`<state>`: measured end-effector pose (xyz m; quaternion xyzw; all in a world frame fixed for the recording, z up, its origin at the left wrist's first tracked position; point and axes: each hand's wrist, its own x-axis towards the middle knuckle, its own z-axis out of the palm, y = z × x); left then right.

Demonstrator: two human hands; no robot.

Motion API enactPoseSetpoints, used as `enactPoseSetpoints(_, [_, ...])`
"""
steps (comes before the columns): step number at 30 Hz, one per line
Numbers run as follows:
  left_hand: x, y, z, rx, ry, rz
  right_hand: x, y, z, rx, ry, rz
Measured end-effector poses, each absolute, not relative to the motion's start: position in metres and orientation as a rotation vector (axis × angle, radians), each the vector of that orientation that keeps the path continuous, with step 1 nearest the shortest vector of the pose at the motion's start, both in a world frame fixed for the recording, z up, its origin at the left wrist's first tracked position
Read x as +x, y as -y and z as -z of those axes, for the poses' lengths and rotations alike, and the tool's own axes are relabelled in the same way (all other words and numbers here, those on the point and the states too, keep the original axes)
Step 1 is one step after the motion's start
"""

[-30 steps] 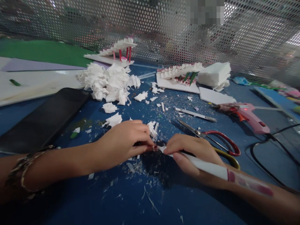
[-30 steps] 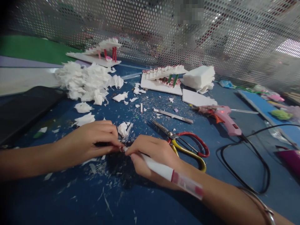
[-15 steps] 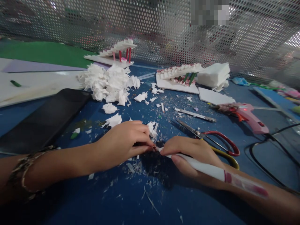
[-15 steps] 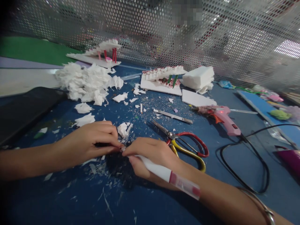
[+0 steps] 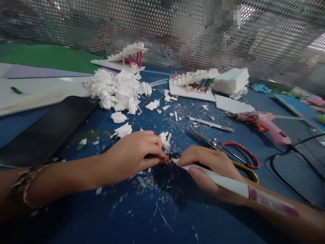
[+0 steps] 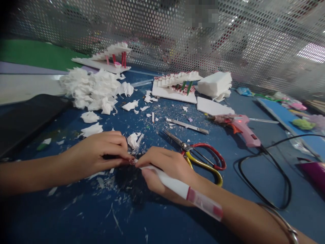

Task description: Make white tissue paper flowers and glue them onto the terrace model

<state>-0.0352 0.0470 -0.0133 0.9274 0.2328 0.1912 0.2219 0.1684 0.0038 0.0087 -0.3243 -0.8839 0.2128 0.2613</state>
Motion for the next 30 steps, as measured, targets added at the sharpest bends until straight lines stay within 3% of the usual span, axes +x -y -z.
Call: enactPoseSetpoints(30, [-0.035,-0.047,0.0139,2.54,-0.649,-0.522,0.1664,-0.0008,-0.0058,-0.715,2.536,-0.298])
